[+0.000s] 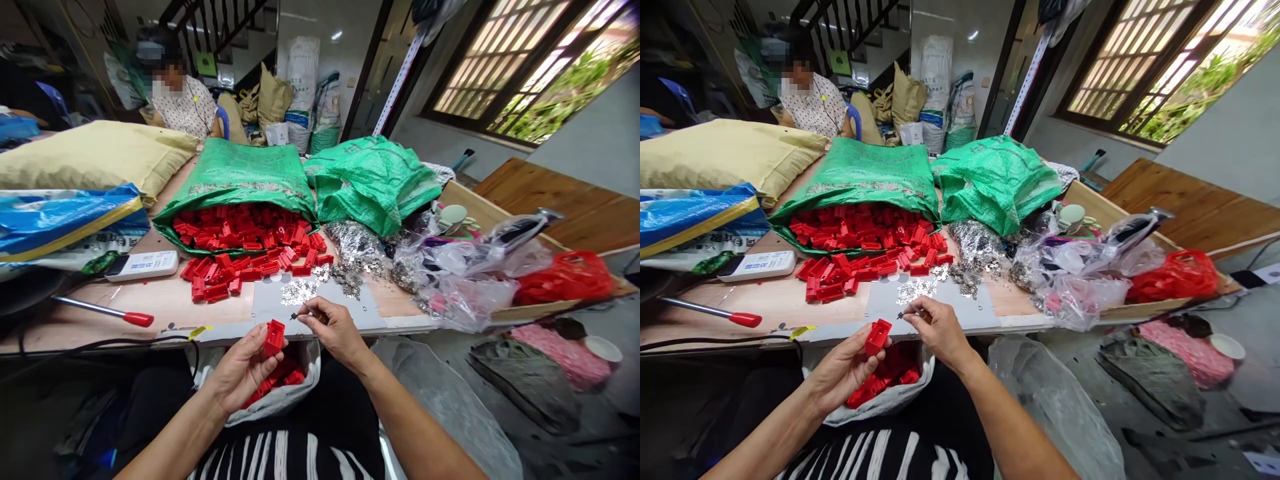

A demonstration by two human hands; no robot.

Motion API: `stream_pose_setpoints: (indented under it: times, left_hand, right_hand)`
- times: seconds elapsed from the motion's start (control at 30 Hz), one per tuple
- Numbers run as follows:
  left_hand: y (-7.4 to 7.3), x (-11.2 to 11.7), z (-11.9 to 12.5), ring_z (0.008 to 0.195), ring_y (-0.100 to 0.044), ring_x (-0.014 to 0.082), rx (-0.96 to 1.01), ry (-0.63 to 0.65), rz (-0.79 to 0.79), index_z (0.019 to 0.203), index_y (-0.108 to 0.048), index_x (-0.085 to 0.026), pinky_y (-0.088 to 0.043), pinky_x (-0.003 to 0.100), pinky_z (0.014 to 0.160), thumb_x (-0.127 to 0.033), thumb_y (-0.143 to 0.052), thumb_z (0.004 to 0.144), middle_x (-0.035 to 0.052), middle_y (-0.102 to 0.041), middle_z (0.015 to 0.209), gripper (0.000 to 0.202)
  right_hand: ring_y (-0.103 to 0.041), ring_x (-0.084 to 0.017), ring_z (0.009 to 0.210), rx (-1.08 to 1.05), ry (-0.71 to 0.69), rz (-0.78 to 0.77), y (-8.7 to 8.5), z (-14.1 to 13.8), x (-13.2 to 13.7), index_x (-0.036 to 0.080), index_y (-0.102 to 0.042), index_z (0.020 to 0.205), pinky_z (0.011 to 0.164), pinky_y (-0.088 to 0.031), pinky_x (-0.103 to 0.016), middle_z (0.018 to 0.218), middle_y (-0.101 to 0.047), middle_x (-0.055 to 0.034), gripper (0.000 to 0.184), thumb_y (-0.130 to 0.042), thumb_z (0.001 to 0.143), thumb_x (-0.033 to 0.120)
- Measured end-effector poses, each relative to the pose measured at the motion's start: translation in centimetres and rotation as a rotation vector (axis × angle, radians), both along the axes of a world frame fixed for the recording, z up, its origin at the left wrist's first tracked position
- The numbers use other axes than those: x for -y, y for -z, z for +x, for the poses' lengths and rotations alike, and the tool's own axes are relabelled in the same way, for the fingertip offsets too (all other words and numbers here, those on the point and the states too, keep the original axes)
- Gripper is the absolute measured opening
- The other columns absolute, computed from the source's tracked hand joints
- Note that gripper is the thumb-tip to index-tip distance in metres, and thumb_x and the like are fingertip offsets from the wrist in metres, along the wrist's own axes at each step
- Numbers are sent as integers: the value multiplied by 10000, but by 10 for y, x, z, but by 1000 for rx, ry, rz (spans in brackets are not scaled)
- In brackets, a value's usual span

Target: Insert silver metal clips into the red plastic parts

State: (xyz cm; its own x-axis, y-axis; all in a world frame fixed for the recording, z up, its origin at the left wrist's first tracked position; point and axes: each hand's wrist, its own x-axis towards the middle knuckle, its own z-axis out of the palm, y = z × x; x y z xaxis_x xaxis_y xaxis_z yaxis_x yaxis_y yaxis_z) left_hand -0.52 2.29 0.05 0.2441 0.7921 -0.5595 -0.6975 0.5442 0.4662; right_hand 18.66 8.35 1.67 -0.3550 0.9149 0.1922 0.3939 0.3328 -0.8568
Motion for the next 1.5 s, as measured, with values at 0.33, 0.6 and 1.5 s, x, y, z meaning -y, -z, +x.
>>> stream_pose_setpoints:
  times: [0.33,0.6,1.5]
  left_hand:
    - [-3,1,2,618,-693,104,16,42,29,977,-600,-100,-576,152,592,-156,-546,896,85,-711,809,112]
    - [4,3,2,566,-678,92,64,121,58,928,-608,-112,-558,134,556,-204,-609,864,59,-696,771,112]
    - [10,0,2,524,-618,77,-119,227,186,887,-558,-156,-505,132,463,-306,-686,795,10,-649,704,218]
  right_hand:
    - [-624,-151,800,160,-258,208,-1,-13,3,197,-663,903,750,-481,-255,861,-685,-41,144,-552,853,119]
    - [-622,-160,826,228,-324,233,-5,-11,3,193,-665,903,766,-489,-265,873,-680,-50,126,-551,872,148]
    - [-415,-113,707,-7,-320,-328,17,-12,3,190,-485,781,648,-352,-223,740,-467,45,153,-633,779,226]
